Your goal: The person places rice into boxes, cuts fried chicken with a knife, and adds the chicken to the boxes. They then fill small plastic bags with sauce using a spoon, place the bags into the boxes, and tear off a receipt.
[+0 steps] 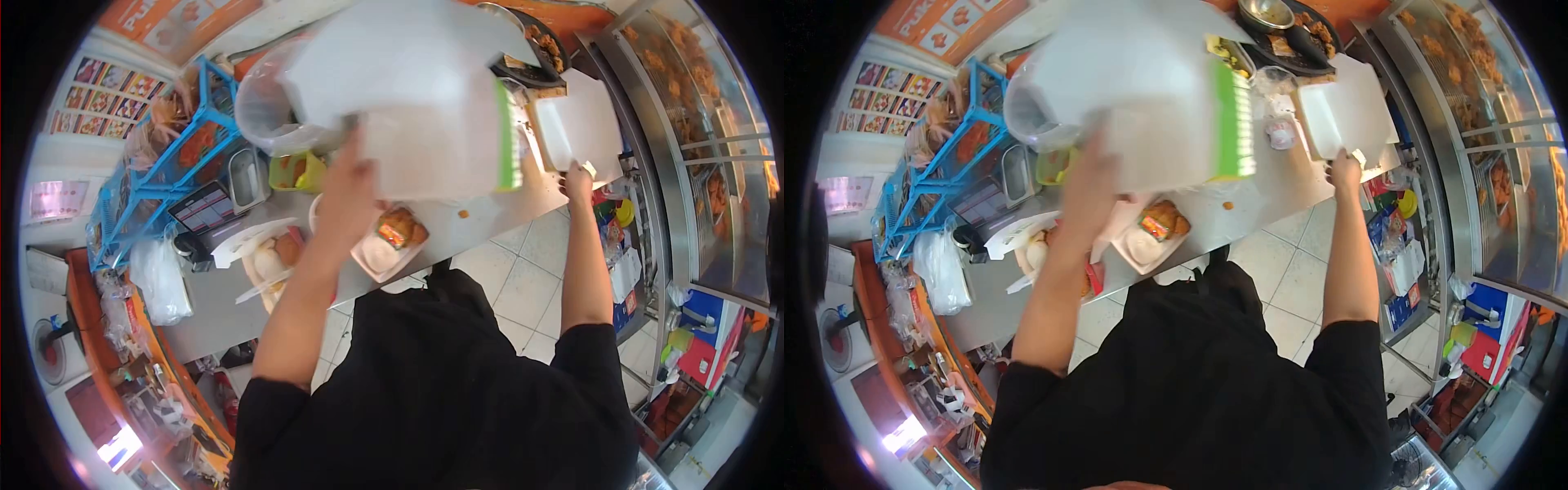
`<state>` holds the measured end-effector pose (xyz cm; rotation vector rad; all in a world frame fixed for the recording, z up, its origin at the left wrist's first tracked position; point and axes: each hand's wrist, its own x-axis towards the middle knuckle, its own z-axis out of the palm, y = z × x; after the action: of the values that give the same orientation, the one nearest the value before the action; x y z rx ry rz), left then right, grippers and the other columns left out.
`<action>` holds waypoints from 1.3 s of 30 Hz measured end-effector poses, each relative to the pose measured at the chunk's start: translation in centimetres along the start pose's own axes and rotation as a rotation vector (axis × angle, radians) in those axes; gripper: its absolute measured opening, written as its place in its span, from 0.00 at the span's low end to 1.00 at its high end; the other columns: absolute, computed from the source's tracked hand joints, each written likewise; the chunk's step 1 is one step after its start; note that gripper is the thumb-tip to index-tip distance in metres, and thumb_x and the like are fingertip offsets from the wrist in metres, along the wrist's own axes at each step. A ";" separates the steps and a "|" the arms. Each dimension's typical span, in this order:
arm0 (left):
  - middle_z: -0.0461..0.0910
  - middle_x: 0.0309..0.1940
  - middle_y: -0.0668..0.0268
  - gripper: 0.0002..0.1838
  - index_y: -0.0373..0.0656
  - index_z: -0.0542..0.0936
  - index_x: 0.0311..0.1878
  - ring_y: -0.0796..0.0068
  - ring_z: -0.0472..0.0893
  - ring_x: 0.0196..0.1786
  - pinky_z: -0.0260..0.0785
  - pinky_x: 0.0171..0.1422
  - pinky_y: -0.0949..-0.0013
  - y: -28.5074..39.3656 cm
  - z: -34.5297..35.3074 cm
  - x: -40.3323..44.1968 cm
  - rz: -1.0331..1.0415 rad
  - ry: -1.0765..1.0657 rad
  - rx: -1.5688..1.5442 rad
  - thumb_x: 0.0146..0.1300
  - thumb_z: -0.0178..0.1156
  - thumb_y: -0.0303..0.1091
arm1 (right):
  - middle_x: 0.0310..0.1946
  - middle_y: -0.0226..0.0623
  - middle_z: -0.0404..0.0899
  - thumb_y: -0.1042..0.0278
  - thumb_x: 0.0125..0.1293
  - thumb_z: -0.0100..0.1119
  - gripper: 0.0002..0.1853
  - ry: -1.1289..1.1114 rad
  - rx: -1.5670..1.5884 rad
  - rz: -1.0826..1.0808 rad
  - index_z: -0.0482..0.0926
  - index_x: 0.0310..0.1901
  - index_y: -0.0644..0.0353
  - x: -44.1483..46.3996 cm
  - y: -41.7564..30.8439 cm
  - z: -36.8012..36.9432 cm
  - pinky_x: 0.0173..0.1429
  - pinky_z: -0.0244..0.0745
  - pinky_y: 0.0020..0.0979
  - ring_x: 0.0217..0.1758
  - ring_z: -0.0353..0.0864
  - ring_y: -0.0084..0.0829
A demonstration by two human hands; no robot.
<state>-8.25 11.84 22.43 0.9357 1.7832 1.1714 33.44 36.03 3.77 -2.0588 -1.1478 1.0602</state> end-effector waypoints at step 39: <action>0.48 0.83 0.43 0.54 0.39 0.53 0.82 0.40 0.53 0.83 0.45 0.82 0.39 -5.7 -44.1 -66.0 1.707 0.945 -0.997 0.68 0.47 0.75 | 0.47 0.43 0.87 0.63 0.79 0.58 0.14 -2.112 -0.870 -1.275 0.82 0.56 0.63 -99.5 8.5 46.8 0.57 0.79 0.32 0.48 0.86 0.31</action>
<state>-21.18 -63.96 42.76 1.2111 0.1162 3.4595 -34.40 -50.81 8.92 0.8861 -3.2583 1.7367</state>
